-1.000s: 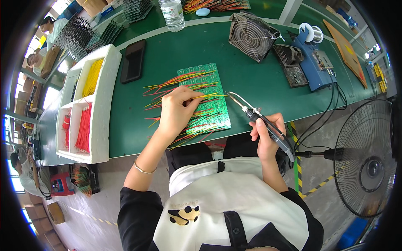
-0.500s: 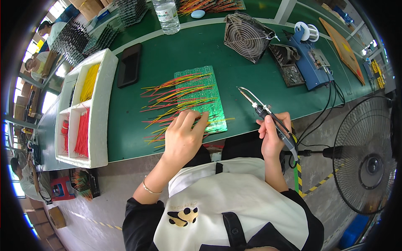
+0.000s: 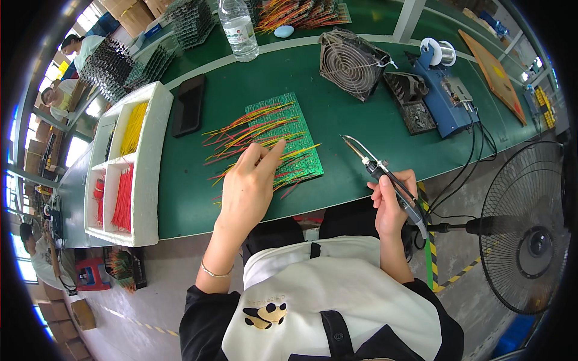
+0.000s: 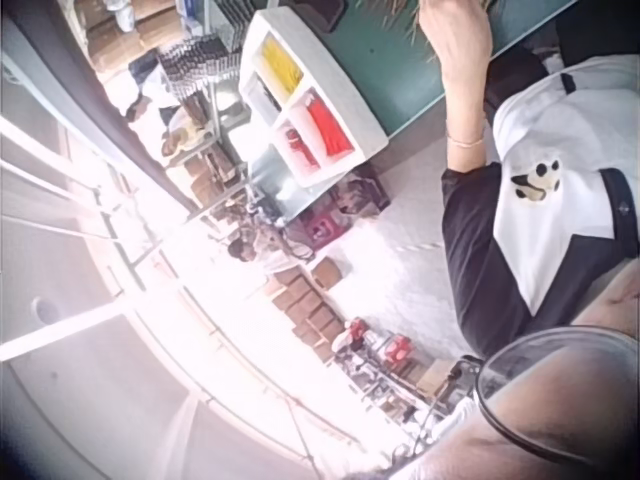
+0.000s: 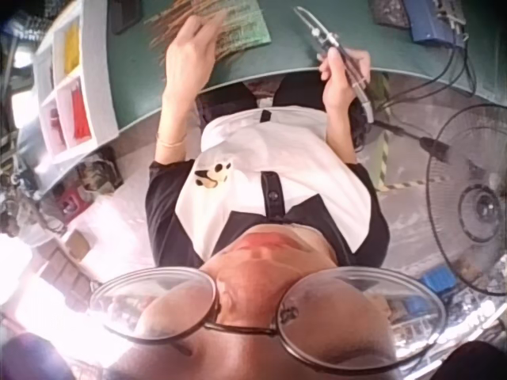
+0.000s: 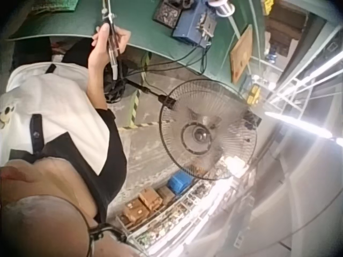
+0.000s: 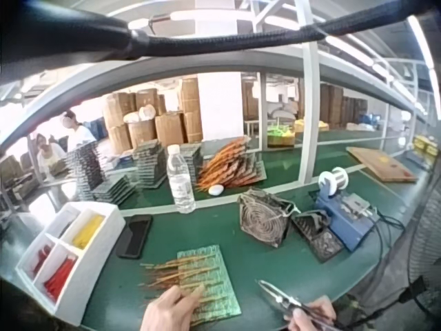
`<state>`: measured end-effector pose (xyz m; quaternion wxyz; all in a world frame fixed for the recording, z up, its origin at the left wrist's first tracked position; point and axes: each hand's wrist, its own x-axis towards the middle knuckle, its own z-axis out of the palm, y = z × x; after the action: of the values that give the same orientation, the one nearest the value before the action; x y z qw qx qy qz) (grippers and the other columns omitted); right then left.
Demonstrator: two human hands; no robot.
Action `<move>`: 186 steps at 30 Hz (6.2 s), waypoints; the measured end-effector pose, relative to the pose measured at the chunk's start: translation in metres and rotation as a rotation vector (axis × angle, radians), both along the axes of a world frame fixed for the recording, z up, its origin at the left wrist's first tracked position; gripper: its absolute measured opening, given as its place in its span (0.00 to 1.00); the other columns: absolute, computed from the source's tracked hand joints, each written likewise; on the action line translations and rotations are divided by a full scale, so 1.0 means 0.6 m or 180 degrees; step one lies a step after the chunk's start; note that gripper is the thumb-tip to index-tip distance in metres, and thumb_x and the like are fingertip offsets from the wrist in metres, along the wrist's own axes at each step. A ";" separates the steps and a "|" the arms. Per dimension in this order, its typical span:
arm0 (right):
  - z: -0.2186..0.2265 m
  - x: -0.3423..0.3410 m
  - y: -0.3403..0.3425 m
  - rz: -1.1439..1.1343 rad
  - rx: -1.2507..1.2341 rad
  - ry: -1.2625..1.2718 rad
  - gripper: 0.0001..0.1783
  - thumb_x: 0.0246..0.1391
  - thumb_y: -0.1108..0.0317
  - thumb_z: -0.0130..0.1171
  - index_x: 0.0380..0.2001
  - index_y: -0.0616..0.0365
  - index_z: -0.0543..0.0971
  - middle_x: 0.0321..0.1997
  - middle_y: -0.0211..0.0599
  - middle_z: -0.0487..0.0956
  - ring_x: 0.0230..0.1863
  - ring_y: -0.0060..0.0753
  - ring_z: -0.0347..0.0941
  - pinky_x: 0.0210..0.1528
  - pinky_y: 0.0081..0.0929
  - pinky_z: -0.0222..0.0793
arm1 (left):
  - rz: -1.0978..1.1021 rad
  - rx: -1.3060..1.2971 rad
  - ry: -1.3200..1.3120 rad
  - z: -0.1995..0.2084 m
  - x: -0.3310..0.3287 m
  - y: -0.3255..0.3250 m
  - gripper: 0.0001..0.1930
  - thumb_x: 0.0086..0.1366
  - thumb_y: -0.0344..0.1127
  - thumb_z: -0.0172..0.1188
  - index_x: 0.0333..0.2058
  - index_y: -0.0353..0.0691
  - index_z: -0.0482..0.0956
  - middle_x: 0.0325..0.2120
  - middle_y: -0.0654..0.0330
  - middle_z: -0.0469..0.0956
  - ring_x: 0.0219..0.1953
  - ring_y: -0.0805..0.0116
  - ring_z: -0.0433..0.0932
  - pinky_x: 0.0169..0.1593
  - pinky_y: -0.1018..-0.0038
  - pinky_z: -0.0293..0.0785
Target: The person solders wires to a circuit board using a soldering iron, places the board onto a stack, and then solders wires taken from a container onto a new circuit board.
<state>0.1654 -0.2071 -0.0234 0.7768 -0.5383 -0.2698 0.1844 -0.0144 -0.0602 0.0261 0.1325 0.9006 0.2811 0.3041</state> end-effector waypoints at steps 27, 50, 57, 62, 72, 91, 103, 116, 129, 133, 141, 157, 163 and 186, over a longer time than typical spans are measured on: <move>0.006 -0.016 0.017 0.0302 -0.0224 -0.0222 0.10 0.50 0.72 0.55 0.26 0.61 0.64 0.13 0.29 0.67 0.12 0.12 0.59 0.27 0.18 0.73 | -0.0027 -0.0272 -0.0747 -0.040 0.006 0.008 0.12 0.51 0.18 0.56 0.34 0.37 0.78 0.21 0.59 0.67 0.20 0.66 0.69 0.24 0.73 0.66; -0.001 -0.023 0.011 0.0570 -0.0402 -0.0169 0.11 0.49 0.71 0.58 0.29 0.61 0.65 0.24 0.41 0.77 0.17 0.14 0.68 0.17 0.10 0.61 | 0.0070 -0.0728 -0.0807 -0.051 0.008 0.012 0.06 0.51 0.20 0.58 0.29 0.35 0.79 0.20 0.60 0.67 0.17 0.72 0.65 0.20 0.77 0.62; 0.000 -0.022 0.010 0.0597 -0.0380 -0.0170 0.11 0.49 0.72 0.58 0.29 0.61 0.65 0.24 0.40 0.77 0.18 0.14 0.69 0.16 0.10 0.61 | 0.0026 -0.0590 -0.0932 -0.058 0.008 0.014 0.07 0.50 0.18 0.59 0.29 0.34 0.80 0.20 0.63 0.68 0.16 0.80 0.61 0.19 0.82 0.57; 0.002 -0.024 0.012 0.0599 -0.0488 -0.0264 0.11 0.49 0.72 0.58 0.28 0.61 0.65 0.23 0.38 0.76 0.18 0.14 0.68 0.16 0.11 0.62 | 0.0028 -0.0585 -0.0950 -0.062 0.006 0.014 0.07 0.50 0.18 0.59 0.29 0.34 0.80 0.20 0.63 0.68 0.16 0.80 0.61 0.19 0.82 0.57; 0.006 -0.027 0.012 0.0593 -0.0523 -0.0275 0.11 0.49 0.72 0.58 0.27 0.62 0.65 0.23 0.36 0.76 0.18 0.15 0.68 0.16 0.11 0.61 | 0.0026 -0.0615 -0.0854 -0.056 0.005 0.013 0.06 0.51 0.19 0.58 0.29 0.34 0.78 0.21 0.59 0.67 0.17 0.70 0.67 0.21 0.76 0.64; 0.007 -0.027 0.011 0.0583 -0.0539 -0.0410 0.10 0.49 0.75 0.57 0.26 0.62 0.65 0.17 0.33 0.73 0.17 0.13 0.66 0.18 0.11 0.57 | 0.0016 -0.0640 -0.0810 -0.055 0.004 0.014 0.07 0.51 0.18 0.57 0.29 0.33 0.78 0.21 0.59 0.67 0.18 0.70 0.67 0.21 0.76 0.63; 0.008 -0.023 0.015 0.0362 -0.0324 -0.0135 0.10 0.50 0.72 0.55 0.26 0.61 0.64 0.12 0.32 0.69 0.11 0.14 0.61 0.29 0.21 0.73 | 0.0007 -0.0668 -0.0826 -0.055 0.004 0.014 0.07 0.51 0.18 0.57 0.29 0.33 0.78 0.21 0.59 0.67 0.17 0.70 0.66 0.21 0.76 0.63; 0.010 -0.015 0.015 0.0368 -0.0317 -0.0155 0.09 0.51 0.72 0.53 0.26 0.60 0.63 0.12 0.31 0.67 0.11 0.14 0.58 0.32 0.23 0.73 | 0.0092 -0.0809 -0.0744 -0.036 -0.004 0.012 0.07 0.52 0.22 0.59 0.32 0.34 0.78 0.26 0.57 0.71 0.22 0.66 0.72 0.24 0.76 0.67; -0.016 -0.007 -0.022 0.0237 0.0080 -0.0195 0.09 0.49 0.76 0.55 0.27 0.63 0.64 0.21 0.43 0.75 0.14 0.17 0.66 0.16 0.12 0.62 | 0.0105 -0.0263 -0.0616 -0.032 0.008 -0.059 0.17 0.49 0.17 0.59 0.39 0.38 0.79 0.21 0.60 0.65 0.19 0.69 0.63 0.24 0.76 0.63; -0.017 -0.004 -0.025 0.0214 0.0014 -0.0268 0.09 0.50 0.75 0.55 0.26 0.63 0.63 0.17 0.40 0.74 0.14 0.18 0.67 0.17 0.13 0.63 | 0.0163 -0.0213 -0.0784 -0.047 0.029 -0.049 0.13 0.47 0.18 0.61 0.33 0.36 0.80 0.20 0.60 0.65 0.19 0.68 0.65 0.25 0.74 0.65; -0.017 -0.005 -0.024 0.0336 -0.0133 -0.0394 0.13 0.47 0.69 0.57 0.23 0.60 0.62 0.12 0.39 0.71 0.08 0.22 0.65 0.12 0.16 0.64 | -0.0045 -0.0378 -0.0980 -0.066 0.029 -0.040 0.07 0.46 0.20 0.61 0.27 0.36 0.79 0.21 0.60 0.67 0.23 0.65 0.69 0.25 0.72 0.66; -0.016 -0.009 -0.023 0.0472 -0.0197 -0.0418 0.14 0.47 0.70 0.56 0.22 0.60 0.60 0.11 0.37 0.69 0.08 0.21 0.64 0.11 0.15 0.63 | -0.0042 -0.0489 -0.1000 -0.064 0.028 -0.037 0.07 0.46 0.20 0.61 0.27 0.36 0.79 0.21 0.60 0.67 0.23 0.65 0.69 0.26 0.72 0.67; -0.023 -0.001 -0.033 0.0712 -0.0064 -0.0387 0.11 0.49 0.74 0.55 0.24 0.62 0.62 0.15 0.39 0.72 0.13 0.19 0.69 0.16 0.15 0.68 | -0.0036 -0.0492 -0.0970 -0.066 0.028 -0.038 0.06 0.47 0.21 0.61 0.27 0.36 0.79 0.21 0.61 0.67 0.22 0.66 0.69 0.25 0.72 0.67; -0.017 -0.002 -0.030 0.0675 -0.0207 -0.0345 0.11 0.49 0.74 0.55 0.24 0.60 0.61 0.13 0.36 0.71 0.12 0.17 0.66 0.15 0.13 0.63 | -0.0091 -0.0431 -0.0980 -0.066 0.028 -0.033 0.07 0.46 0.20 0.61 0.27 0.36 0.79 0.21 0.61 0.67 0.22 0.67 0.68 0.24 0.72 0.67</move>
<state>0.1640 -0.2250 -0.0334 0.7194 -0.5407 -0.3607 0.2448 0.0027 -0.0800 -0.0138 0.2387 0.8362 0.2644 0.4169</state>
